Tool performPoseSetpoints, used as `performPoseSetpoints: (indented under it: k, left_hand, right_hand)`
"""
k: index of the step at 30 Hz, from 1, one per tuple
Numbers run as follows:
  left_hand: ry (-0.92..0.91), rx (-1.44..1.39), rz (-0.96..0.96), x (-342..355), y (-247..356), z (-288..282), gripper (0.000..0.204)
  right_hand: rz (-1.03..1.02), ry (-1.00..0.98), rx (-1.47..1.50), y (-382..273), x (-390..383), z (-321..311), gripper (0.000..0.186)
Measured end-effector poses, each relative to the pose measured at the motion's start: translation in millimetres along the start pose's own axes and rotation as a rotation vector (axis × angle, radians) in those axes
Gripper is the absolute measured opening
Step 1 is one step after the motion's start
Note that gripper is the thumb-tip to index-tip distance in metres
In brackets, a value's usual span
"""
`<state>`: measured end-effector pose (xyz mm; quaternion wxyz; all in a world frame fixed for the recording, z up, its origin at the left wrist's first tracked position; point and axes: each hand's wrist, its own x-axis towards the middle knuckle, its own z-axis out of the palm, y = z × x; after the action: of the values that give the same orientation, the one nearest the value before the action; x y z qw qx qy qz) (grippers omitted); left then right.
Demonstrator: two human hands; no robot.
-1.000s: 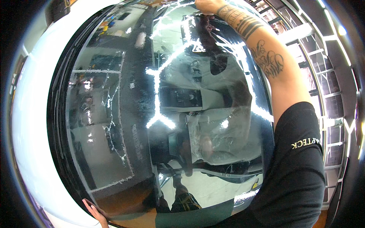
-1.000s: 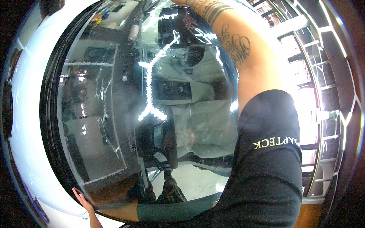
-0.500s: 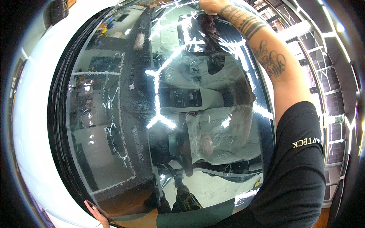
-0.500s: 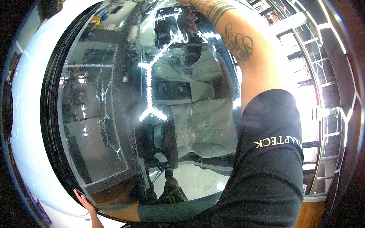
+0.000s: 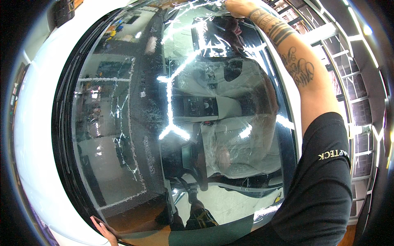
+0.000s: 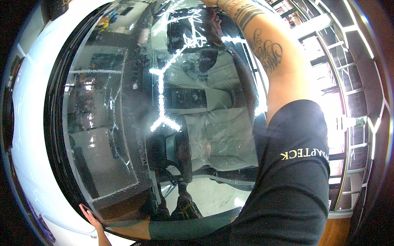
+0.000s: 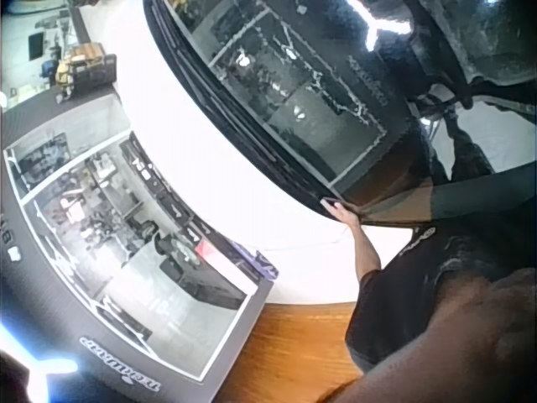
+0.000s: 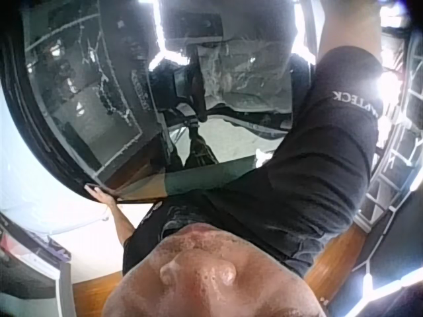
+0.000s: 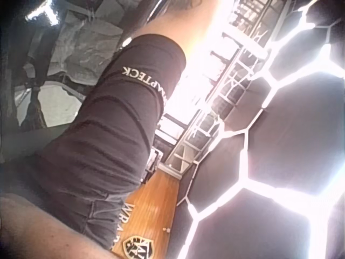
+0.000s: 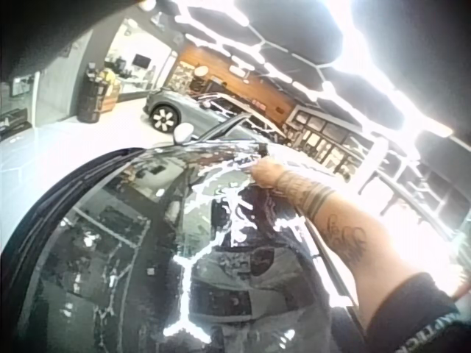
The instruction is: The person applies a tint film to the rear windshield of a white car. They use a squeegee to smooth the film and a knife to trim the edges along the glass perimeter. The person works on both the driver and passenger sides of the rear window, ensuring the film adheres properly.
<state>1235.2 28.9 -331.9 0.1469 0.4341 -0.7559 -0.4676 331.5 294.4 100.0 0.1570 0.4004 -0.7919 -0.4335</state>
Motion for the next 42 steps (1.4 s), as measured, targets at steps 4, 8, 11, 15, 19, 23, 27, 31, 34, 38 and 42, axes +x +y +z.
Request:
performPoseSetpoints:
  k: [4,8,11,15,19,23,27,31,34,38,42]
  left_hand:
    - [-0.010,-0.069,0.036,5,-18,-1,0.060]
    - [-0.021,-0.086,0.026,1,-31,-4,0.060]
    - [-0.017,-0.136,0.037,2,-31,-2,0.061]
    - [-0.024,-0.177,0.044,4,-31,-1,0.061]
    - [-0.029,-0.175,0.020,2,-26,-1,0.062]
    - [-0.034,-0.188,0.022,4,-19,1,0.061]
    - [-0.020,-0.174,0.026,-1,-23,-4,0.061]
    - [-0.037,-0.196,0.020,2,-20,-1,0.061]
    - [-0.041,-0.228,0.023,4,-23,0,0.061]
    - [-0.029,-0.242,0.016,1,-21,-2,0.062]
    - [-0.027,-0.189,0.010,1,-21,-3,0.062]
  right_hand:
    - [-0.069,0.051,-0.028,14,3,16,0.019]
    - [-0.008,0.112,-0.025,10,-4,11,0.019]
    - [-0.040,-0.007,-0.027,15,-3,8,0.019]
    - [-0.049,-0.004,-0.005,24,4,13,0.019]
    - [-0.104,0.008,-0.094,20,9,12,0.018]
    - [-0.153,0.030,-0.133,29,8,21,0.018]
    - [-0.148,0.092,-0.116,20,9,12,0.018]
    - [-0.134,0.100,-0.181,31,19,31,0.018]
    - [-0.235,0.247,-0.254,37,33,39,0.018]
    - [-0.173,0.138,-0.137,31,35,29,0.018]
    - [-0.129,0.082,-0.070,27,17,20,0.016]
